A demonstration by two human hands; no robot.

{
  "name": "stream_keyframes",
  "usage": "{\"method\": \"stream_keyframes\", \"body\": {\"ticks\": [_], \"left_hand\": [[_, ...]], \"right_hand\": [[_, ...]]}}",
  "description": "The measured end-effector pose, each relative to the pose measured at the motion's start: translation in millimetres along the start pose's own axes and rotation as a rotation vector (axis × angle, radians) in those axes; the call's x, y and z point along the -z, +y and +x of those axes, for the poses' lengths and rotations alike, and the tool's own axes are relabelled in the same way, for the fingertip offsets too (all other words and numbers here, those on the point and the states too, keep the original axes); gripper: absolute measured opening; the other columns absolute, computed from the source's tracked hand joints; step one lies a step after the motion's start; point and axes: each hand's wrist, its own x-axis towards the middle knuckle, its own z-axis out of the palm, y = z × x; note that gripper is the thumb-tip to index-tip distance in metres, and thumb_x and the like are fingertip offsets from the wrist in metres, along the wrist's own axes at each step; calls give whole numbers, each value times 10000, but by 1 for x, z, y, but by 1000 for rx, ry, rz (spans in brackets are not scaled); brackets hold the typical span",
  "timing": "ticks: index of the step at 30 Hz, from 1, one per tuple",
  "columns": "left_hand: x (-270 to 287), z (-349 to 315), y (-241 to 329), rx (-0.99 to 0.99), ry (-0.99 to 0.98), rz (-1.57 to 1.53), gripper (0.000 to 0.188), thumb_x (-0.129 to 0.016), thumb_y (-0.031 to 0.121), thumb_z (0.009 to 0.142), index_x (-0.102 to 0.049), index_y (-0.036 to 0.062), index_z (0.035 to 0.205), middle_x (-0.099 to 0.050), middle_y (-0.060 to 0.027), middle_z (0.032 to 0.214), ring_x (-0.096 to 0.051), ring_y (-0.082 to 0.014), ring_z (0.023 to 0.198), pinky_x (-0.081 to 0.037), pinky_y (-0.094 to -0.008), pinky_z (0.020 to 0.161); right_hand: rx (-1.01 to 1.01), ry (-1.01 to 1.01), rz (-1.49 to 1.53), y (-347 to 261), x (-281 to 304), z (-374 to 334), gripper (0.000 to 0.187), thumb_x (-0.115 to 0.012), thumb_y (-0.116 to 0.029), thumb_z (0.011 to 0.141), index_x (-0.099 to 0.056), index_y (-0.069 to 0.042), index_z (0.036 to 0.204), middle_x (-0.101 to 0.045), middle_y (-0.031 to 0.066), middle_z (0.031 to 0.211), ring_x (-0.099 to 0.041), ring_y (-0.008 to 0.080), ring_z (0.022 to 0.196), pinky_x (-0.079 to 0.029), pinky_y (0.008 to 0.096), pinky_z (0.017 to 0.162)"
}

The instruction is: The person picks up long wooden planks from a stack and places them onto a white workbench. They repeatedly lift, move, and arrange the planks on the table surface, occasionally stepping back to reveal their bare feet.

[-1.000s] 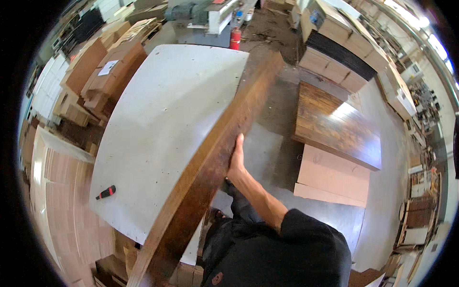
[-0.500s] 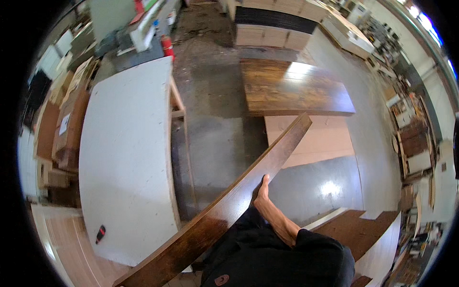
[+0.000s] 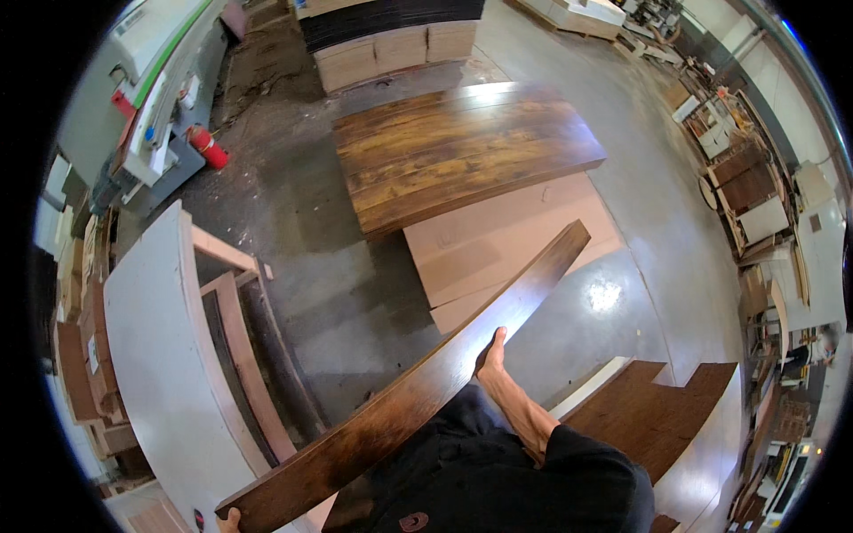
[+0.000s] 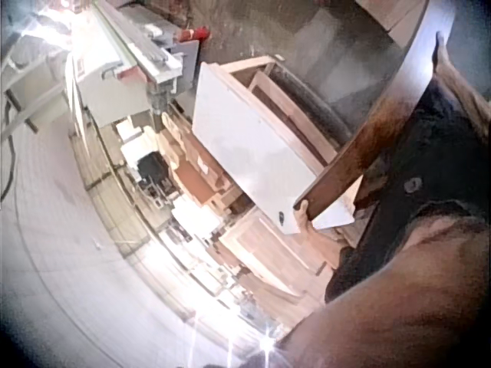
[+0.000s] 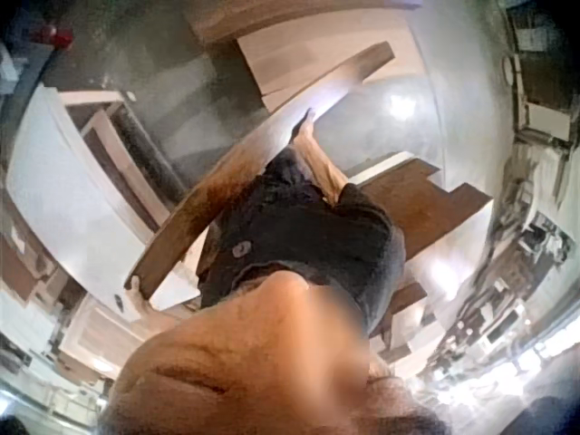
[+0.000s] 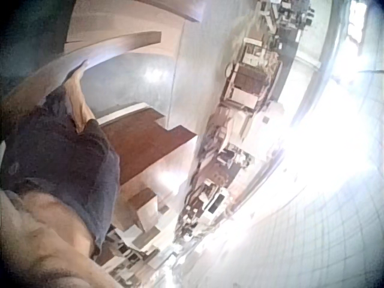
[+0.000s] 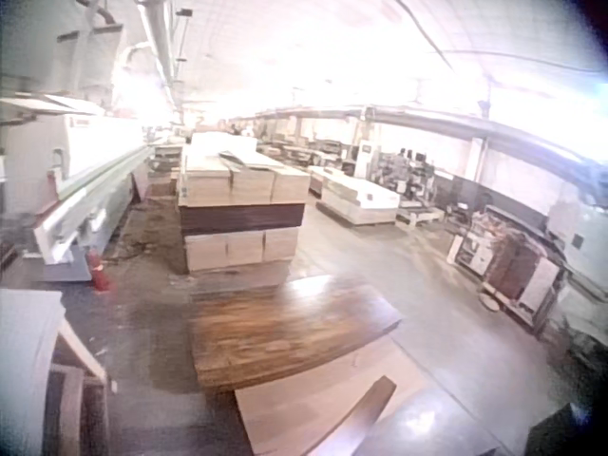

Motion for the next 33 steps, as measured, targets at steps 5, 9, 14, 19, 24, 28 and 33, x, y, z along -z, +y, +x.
{"method": "stream_keyframes", "body": {"ticks": [5,9,14,19,24,28,33], "left_hand": [[-76,37,14,100,-101,23,1069,-914,475,650,-420,-34,1451,-562,-179,1314,-607,-319,1120,-516,-463,941],[-136,88,23,144,-159,32,1081,-914,479,653,-413,-38,1459,-559,-184,1327,-607,-325,1128,-516,-466,943],[-205,171,33,185,-182,40,1095,-914,484,656,-405,-44,1470,-556,-189,1343,-606,-331,1138,-517,-469,945],[-277,280,42,258,-74,157,1119,-909,490,675,-379,-60,1492,-521,-210,1399,-592,-357,1182,-513,-485,959],[-348,360,-11,196,74,294,1201,-906,551,659,-340,-47,1533,-468,-237,1461,-538,-391,1284,-476,-518,1023],[-537,333,53,115,-231,135,1243,-931,600,577,-395,-34,1502,-499,-240,1432,-507,-404,1317,-436,-531,1074],[-687,362,-45,164,-309,-116,931,-901,437,702,-519,-42,1403,-577,-164,1377,-580,-326,1232,-466,-446,1051]], "right_hand": [[90,-92,64,-62,-24,59,931,-449,-727,969,-301,-34,1574,-329,150,1631,-340,353,1464,-240,496,1225],[102,-72,104,-103,-57,100,930,-438,-720,976,-270,-42,1591,-290,141,1655,-296,333,1493,-211,477,1236],[87,2,108,-137,-98,165,908,-426,-698,993,-275,-24,1582,-293,151,1649,-304,357,1489,-226,497,1235],[204,88,62,-158,-127,258,930,-442,-706,985,-259,-24,1590,-293,134,1651,-302,334,1490,-206,460,1242],[178,146,45,-178,-168,361,918,-467,-692,985,-271,-28,1588,-281,125,1655,-298,314,1485,-197,422,1242],[269,15,22,-225,-177,457,968,-417,-730,976,-166,-59,1627,-135,100,1709,-138,275,1557,-80,401,1264],[344,115,-188,-245,-171,653,923,-362,-691,1018,-251,30,1584,-263,174,1656,-288,333,1489,-191,422,1242]]}}
